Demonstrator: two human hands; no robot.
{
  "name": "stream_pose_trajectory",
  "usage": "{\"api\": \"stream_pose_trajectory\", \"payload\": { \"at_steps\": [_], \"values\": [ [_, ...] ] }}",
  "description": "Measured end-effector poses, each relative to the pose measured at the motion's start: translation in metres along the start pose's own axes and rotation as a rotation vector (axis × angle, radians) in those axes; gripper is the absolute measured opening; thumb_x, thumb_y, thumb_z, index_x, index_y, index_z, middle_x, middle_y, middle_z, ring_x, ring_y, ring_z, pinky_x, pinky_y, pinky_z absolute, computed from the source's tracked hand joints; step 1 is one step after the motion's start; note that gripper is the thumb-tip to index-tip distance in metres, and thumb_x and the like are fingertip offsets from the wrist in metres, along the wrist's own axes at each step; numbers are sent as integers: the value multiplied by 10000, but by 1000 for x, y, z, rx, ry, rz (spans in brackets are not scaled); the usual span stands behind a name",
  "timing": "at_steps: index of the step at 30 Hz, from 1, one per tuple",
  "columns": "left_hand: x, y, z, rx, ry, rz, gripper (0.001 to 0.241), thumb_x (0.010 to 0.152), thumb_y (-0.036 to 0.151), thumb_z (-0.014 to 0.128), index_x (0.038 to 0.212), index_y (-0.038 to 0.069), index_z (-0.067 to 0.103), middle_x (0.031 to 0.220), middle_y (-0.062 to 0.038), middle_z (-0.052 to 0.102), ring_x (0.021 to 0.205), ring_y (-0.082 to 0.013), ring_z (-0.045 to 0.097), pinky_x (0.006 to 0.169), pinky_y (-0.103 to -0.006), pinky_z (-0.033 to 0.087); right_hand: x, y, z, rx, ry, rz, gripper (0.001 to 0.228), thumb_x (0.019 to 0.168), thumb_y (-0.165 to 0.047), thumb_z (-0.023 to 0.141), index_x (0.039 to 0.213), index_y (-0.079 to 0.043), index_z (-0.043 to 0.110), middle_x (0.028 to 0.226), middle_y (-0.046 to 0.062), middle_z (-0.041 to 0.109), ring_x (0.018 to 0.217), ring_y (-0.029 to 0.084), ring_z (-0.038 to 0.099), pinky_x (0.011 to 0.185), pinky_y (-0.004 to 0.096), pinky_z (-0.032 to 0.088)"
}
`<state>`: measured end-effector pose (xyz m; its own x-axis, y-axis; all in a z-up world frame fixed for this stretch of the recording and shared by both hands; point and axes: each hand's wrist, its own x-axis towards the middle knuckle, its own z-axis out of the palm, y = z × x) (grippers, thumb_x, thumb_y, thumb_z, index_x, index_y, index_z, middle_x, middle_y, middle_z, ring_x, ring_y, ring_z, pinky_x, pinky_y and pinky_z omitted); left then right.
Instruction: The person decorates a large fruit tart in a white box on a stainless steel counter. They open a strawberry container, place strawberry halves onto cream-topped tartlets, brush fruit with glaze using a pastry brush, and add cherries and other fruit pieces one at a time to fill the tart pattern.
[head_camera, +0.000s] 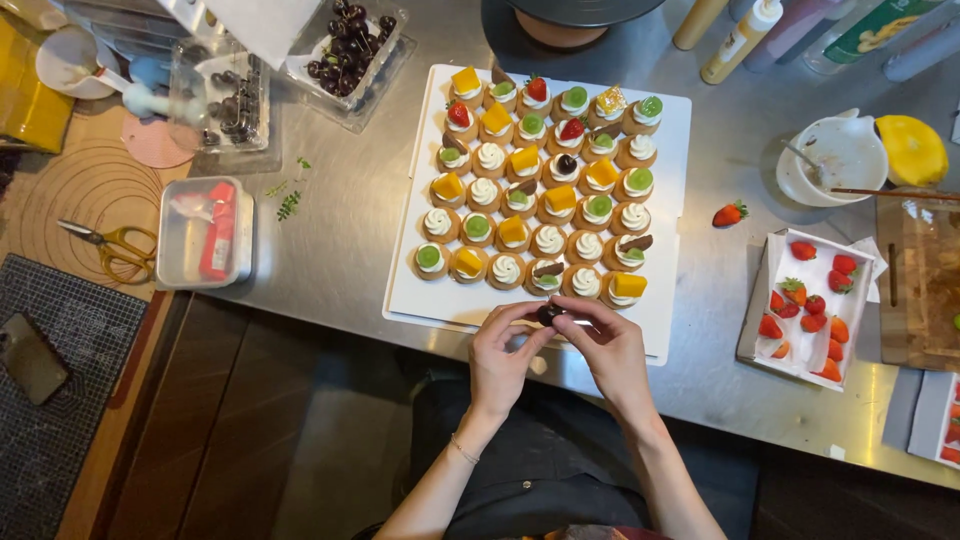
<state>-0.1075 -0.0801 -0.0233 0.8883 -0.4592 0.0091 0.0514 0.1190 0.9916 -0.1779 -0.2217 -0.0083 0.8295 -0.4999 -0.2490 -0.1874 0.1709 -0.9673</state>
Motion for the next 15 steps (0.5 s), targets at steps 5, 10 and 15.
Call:
{"api": "stream_pose_trajectory", "payload": {
  "at_steps": [5, 10, 15],
  "values": [
    [-7, -5, 0, 22, -11, -22, 366, 886, -8, 772, 1243, 2, 692, 1150, -100, 720, 995, -149, 730, 863, -273, 607, -3, 3, -5, 26, -53, 16, 369, 876, -4, 735, 1237, 42, 680, 1111, 102, 737, 1009, 136, 701, 900, 285, 588],
    [-7, 3, 6, 40, 17, -110, 390, 847, 18, 796, 1206, 12, 644, 1059, -102, 766, 938, -152, 747, 839, -277, 610, -8, 1, -15, 2, -36, 67, 357, 875, -14, 744, 1223, 43, 686, 1073, 106, 752, 990, 140, 707, 899, 285, 587],
    [-12, -5, 8, 134, -39, 6, 287, 881, 38, 802, 1138, 0, 681, 1039, -110, 783, 963, -160, 769, 860, -282, 614, -13, -10, -23, -68, -40, 95, 343, 853, -13, 768, 1186, 44, 711, 1064, 102, 762, 973, 133, 699, 877, 282, 572]
  ]
}}
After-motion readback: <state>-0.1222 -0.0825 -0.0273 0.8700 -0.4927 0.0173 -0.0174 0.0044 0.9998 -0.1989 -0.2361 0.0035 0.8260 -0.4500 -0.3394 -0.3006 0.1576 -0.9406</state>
